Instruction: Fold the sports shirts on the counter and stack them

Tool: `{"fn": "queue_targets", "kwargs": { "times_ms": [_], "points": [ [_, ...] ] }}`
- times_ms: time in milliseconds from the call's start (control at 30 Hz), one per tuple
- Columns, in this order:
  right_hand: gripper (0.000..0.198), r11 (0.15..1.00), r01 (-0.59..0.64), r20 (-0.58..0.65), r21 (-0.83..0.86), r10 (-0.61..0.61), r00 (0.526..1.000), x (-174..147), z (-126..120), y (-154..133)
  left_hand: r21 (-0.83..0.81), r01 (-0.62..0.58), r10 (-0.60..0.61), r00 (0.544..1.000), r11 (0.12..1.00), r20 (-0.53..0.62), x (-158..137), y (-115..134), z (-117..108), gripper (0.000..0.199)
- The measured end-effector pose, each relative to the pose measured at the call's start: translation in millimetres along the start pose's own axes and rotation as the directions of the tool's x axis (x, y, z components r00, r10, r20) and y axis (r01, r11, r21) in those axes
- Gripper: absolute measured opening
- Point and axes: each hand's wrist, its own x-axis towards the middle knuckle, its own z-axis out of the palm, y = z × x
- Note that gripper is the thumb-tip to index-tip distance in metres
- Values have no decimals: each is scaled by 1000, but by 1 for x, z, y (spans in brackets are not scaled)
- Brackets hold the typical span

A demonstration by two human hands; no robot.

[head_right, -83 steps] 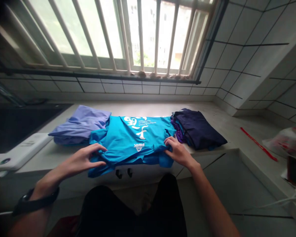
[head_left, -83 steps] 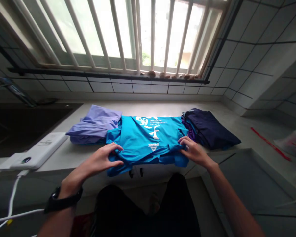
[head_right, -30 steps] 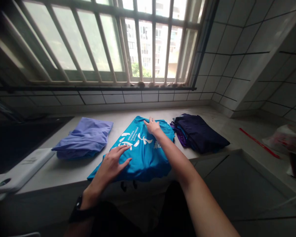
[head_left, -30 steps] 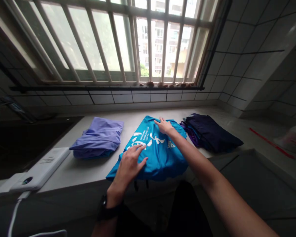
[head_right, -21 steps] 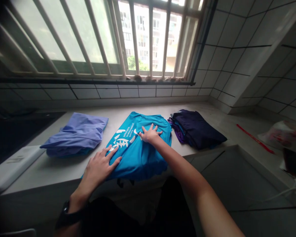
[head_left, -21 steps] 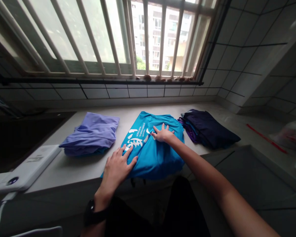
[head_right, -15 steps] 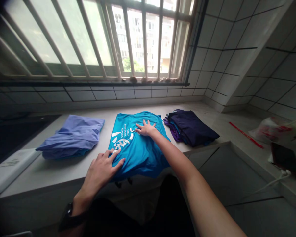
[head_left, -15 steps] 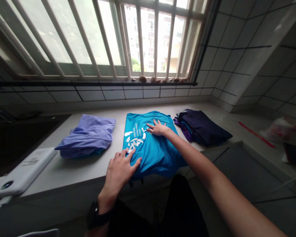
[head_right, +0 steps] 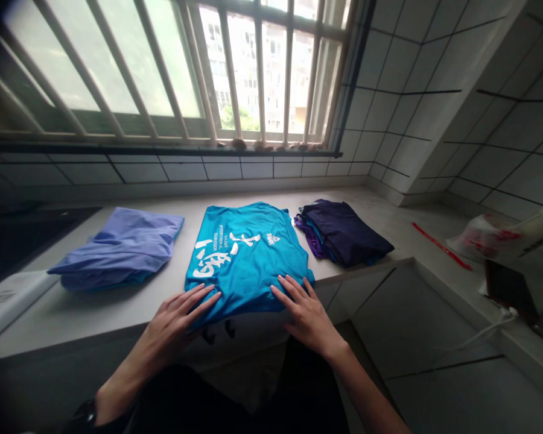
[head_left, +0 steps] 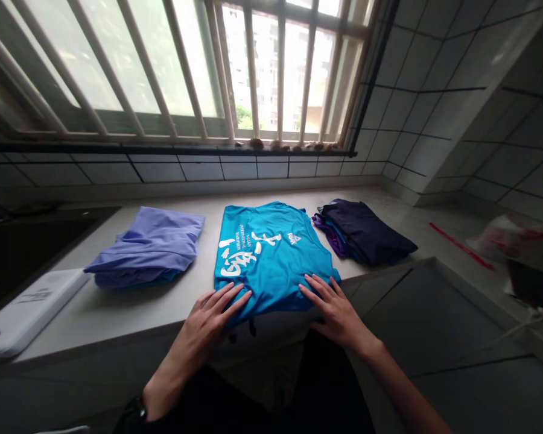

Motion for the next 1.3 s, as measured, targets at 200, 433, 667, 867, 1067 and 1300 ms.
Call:
{"fn": "queue_targets", "kwargs": {
  "times_ms": [200,433,667,867,1067,1300],
  "points": [
    [55,993,-88,-209,-75,70,975,13,51,19,-20,26,-28,997,999,-70,7,0,2,60],
    [41,993,83,-430,83,-40,902,16,23,22,-165,43,-60,993,985,-102,9,1,-17,37],
    [45,902,222,-342,370,-90,935,18,-72,-7,-407,225,-330,920,885,-209,-11,24,-79,32],
    [45,940,87,-80,329,-65,995,99,-122,19,-354,485,-554,823,799,-123,74,-1,-128,39],
    [53,994,-110,-379,2,103,920,160,-120,16,-103,659,-664,717,745,-211,146,-31,-99,59],
    [41,977,-209,66,-48,212,975,142,-59,5,-222,258,-203,948,940,243,129,-36,-29,45]
  ]
}}
